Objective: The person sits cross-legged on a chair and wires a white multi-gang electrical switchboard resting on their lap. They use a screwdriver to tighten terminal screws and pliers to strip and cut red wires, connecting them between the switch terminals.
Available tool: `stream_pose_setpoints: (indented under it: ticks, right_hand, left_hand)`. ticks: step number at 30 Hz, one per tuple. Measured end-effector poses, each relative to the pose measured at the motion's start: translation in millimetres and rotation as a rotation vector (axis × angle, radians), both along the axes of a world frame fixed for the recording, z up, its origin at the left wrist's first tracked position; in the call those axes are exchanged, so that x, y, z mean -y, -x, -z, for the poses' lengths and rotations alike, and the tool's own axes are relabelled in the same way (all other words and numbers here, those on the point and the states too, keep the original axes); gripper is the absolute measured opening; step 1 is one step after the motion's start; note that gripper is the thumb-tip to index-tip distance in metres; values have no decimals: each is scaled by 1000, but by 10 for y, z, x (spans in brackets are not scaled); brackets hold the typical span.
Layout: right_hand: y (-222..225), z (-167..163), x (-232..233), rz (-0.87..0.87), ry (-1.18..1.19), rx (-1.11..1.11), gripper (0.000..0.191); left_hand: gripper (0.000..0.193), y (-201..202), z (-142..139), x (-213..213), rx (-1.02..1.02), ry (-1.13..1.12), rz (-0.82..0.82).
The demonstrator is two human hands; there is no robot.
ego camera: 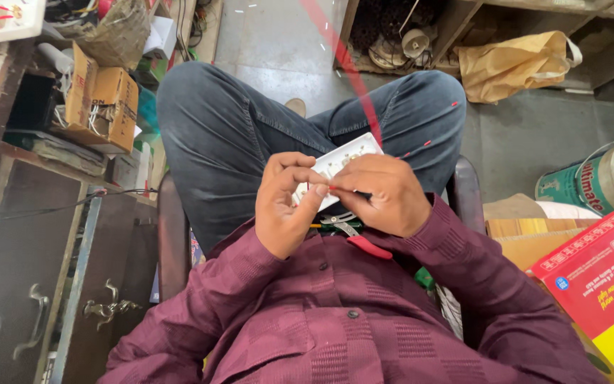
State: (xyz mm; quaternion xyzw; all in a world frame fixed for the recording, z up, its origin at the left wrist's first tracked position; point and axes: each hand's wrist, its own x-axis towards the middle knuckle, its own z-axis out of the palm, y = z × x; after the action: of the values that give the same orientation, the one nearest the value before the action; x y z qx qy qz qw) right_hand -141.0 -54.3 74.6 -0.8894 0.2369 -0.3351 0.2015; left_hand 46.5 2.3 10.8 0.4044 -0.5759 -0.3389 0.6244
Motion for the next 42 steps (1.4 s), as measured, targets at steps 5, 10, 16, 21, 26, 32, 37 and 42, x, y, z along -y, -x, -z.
stream_pose_setpoints:
  ticks: [5,10,16,21,26,32,37,42]
  right_hand:
    - [-29,59,-16,170,200,-41,14]
    - [-15,112,11,167,-55,-44,13]
    - [-36,238,-5,176,-175,46,14]
    - [-95,376,-2,213,-266,-37,12]
    - [-93,514,-7,118,-407,51,17]
    - [-200,322,279,-304,-1426,1082,56]
    - [-76,-70,293,-700,-1392,1171,68]
    - [-174,-95,338,-471,-1031,871,48]
  left_hand:
    - [10,-28,-83,-50,194,5,-118]
    - [20,-260,-163,-10,308,-60,-88]
    - [24,-271,6,138,301,-353,126]
    - [20,-324,75,121,40,-530,275]
    - [13,-503,-67,-10,472,-100,109]
    - [12,-476,-170,-68,425,-83,122]
    - [12,-394,-187,-90,406,-89,77]
    - [10,-424,-196,-102,443,-159,12]
